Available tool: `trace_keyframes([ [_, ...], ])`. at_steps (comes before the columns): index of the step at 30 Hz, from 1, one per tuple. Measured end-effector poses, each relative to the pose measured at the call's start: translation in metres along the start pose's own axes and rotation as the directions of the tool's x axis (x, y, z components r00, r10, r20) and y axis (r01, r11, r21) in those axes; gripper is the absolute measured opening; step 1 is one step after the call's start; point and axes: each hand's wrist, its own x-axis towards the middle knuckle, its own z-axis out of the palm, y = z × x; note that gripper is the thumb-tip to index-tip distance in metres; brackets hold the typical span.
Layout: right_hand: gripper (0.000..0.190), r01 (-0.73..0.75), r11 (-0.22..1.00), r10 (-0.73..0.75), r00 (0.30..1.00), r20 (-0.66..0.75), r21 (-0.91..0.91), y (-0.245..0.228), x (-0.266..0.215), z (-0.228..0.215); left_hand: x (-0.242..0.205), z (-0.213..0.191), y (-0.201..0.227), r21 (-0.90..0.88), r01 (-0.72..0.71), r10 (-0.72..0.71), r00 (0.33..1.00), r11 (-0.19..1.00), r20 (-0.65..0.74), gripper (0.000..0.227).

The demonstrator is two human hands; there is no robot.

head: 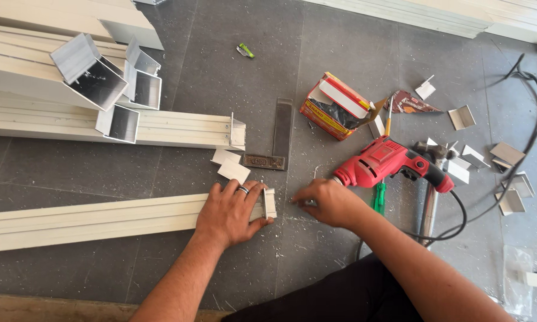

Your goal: The person sits on the floor assembling white PVC or aluminum moldings. They use a square ruler to align small metal brackets to the ends of the molding strips and secure them with a red power drill. The person handles the moldings, brackets, and drill repeatedly to fasten the components together.

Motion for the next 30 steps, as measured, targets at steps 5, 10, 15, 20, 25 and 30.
trace_keyframes([
  [5,0.025,0.023,0.998,-0.020,0.999,0.049,-0.060,-0.004,0.002,0.000,0.001,0.004,-0.002,-0.041,0.009,-0.008,1.000,0.999,0.028,0.088],
  [10,0.022,0.022,0.996,-0.018,0.999,0.049,-0.084,-0.006,-0.001,-0.002,0.001,0.005,0.000,-0.010,-0.008,0.007,1.000,1.000,-0.021,0.088],
  [15,0.016,0.061,0.984,-0.045,0.994,0.096,-0.169,-0.011,0.001,-0.002,-0.001,0.002,0.001,-0.018,0.016,-0.015,1.000,1.000,0.027,0.089],
  [20,0.018,0.110,0.961,-0.099,0.993,0.056,-0.253,-0.012,-0.003,0.000,0.000,0.006,0.001,0.011,0.002,-0.002,1.000,1.000,-0.008,0.088],
  [25,0.023,0.064,0.952,-0.059,0.998,0.025,-0.300,-0.019,-0.001,-0.009,0.001,0.001,0.000,0.023,0.008,-0.008,1.000,1.000,0.019,0.088],
  [30,0.036,-0.034,0.993,0.016,0.987,-0.157,-0.110,-0.005,-0.012,-0.028,0.003,-0.004,0.000,0.020,-0.010,0.009,0.999,1.000,0.038,0.088],
])
